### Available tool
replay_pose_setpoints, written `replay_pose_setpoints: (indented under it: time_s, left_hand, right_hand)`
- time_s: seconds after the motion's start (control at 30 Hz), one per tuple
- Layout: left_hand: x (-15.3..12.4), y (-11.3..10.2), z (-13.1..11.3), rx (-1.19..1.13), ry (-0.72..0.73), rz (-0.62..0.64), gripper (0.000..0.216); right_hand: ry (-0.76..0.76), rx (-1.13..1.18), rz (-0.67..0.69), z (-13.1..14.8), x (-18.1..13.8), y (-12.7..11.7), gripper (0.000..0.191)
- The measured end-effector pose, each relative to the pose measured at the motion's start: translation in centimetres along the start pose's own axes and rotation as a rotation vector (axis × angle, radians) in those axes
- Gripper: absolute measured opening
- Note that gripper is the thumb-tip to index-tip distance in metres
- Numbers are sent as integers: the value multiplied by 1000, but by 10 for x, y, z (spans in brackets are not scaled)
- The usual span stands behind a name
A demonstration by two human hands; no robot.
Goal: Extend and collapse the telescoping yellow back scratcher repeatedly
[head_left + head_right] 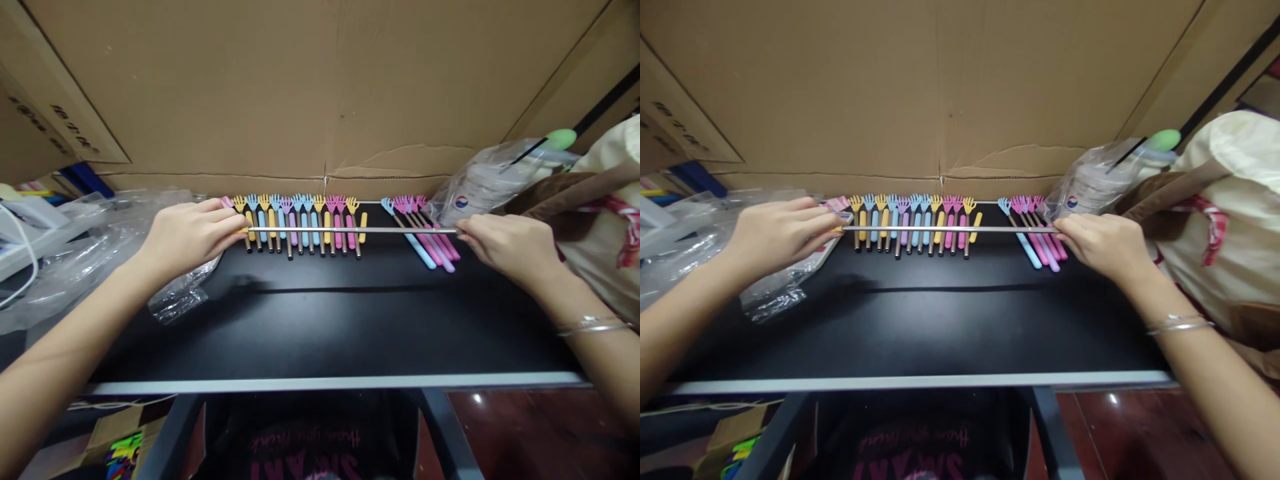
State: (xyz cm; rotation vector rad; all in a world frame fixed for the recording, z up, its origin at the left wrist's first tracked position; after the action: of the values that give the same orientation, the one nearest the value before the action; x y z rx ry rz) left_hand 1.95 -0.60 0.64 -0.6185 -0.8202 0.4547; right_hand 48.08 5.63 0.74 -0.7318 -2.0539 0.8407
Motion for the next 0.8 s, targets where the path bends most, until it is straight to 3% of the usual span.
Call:
replay_pose_setpoints:
  time_s: [0.23, 0.63, 0.8]
  left_hand:
    - [-23, 17, 19, -53, -58, 32, 28]
    - [-28, 22, 19, -185, -133, 39, 26]
    - [-36, 25, 16, -237, -190, 100, 25]
  right_hand:
    - [48, -11, 66, -25, -13, 17, 33]
    - [64, -26, 45, -22, -17, 20, 33]
    - [63, 15, 84, -20, -22, 20, 36]
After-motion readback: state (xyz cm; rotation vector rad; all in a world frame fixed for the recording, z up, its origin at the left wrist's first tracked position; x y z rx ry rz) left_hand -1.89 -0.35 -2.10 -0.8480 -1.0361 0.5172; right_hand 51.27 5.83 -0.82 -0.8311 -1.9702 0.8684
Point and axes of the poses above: each hand's wrist, its own x-axis towards the middle knuckle, its own y-axis out of the palm, z = x × y, the point moved 3 cm from there along x, towards the middle knuckle, and after that the axes turned 5 degrees about -z, right-handed, at the moved point
